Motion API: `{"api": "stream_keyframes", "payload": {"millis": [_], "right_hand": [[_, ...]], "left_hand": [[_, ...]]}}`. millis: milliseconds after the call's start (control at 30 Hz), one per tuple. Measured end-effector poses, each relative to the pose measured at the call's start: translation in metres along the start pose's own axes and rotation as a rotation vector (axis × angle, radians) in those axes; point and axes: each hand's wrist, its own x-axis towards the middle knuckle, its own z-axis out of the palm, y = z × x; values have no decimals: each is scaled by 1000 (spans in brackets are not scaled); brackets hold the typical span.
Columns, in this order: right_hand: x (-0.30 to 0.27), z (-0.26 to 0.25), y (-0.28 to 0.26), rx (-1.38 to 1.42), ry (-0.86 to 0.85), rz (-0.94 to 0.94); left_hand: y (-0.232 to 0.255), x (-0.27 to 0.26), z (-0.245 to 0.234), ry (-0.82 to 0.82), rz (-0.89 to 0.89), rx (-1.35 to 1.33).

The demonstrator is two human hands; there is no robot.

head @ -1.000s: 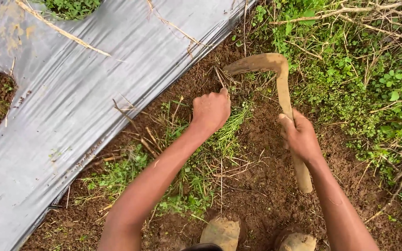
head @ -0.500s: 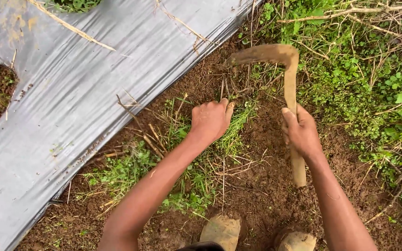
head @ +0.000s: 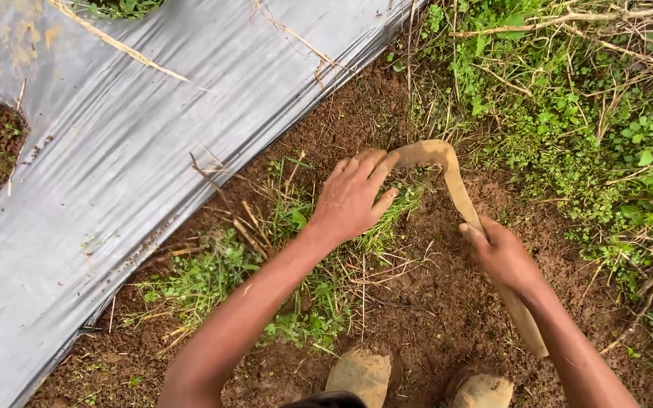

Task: Manual weeding of a garden bed using a hand hoe to clear open soil and bare hands to remove weeds from around plants growing through plastic mulch.

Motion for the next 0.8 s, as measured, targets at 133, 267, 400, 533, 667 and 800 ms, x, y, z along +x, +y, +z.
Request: {"api": "stream_keyframes", "payload": {"millis": [133,267,400,533,667,800], "right_hand": [[5,-25,11,-44,58,-136],[6,-27,3,223,261,-80],[3,-18,-7,417,359,-117],[3,-15,14,444,300,-272],[-8,-18,24,379,280,-234],[-7,-25,36,364,302,-228]], "left_hand": [[-28,-2,57,-186,26,56],[-27,6,72,-115,-13,181],[-11,28,74,48,108,155],[17,55,51,-151,257,128],[-9,66,98,-306,293,283],[-43,39,88,-306,184,313]]}}
